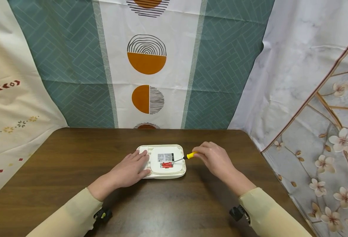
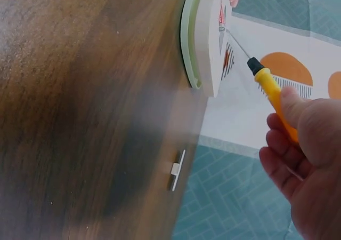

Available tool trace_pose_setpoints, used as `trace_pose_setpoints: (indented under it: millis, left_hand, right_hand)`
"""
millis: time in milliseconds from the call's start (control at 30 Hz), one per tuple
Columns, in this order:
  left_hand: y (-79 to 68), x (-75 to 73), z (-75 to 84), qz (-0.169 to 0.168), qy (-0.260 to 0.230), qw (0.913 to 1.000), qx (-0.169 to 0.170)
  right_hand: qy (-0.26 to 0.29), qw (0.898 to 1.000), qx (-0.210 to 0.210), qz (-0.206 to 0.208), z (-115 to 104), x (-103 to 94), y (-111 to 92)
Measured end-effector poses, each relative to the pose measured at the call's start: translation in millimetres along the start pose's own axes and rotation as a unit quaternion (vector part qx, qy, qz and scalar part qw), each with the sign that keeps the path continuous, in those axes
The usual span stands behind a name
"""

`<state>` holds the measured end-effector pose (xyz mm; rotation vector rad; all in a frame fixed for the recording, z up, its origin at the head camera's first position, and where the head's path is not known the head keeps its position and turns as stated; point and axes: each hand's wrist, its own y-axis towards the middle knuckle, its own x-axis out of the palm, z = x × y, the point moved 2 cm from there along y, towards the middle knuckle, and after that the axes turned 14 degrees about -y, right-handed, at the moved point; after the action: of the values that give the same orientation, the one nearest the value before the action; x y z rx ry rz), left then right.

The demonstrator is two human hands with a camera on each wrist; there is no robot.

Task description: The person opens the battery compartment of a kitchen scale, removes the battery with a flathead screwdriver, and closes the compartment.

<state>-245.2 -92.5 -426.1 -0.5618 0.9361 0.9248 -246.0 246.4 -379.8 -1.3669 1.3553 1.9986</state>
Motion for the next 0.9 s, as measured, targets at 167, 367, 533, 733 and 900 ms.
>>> trace_pose_setpoints:
  millis: [167,367,533,733,900]
  left_hand:
    - [-0.6,-0.2,-0.1,0.001,0.003,1.0,0.001]
    - [-0.5,0.4,-0.4,0.001,0.002,1.0,0.002]
    - [-0.6,0.8,-0.1,0.0,0.002,1.0,0.004]
    - [-0.8,1.2,-0.2,0.0,0.002,1.0,0.003]
    - [0.2,0.8,-1.4,0.0,0.003,1.0,0.002]
  right_hand:
    - [0.006,0.999,-0.038,0.029,-1,-0.4,-1]
    - [-0.013,0.998,-0.054,0.014,-5,0.1,0]
    - [-0.022,0.998,-0.059,0.013,-8,-0.2,1]
    - [-0.028,0.996,-0.081,0.03,-10,-1.3,3]
    - [-0.058,0.989,-0.127,0.059,-18,-7.4,8]
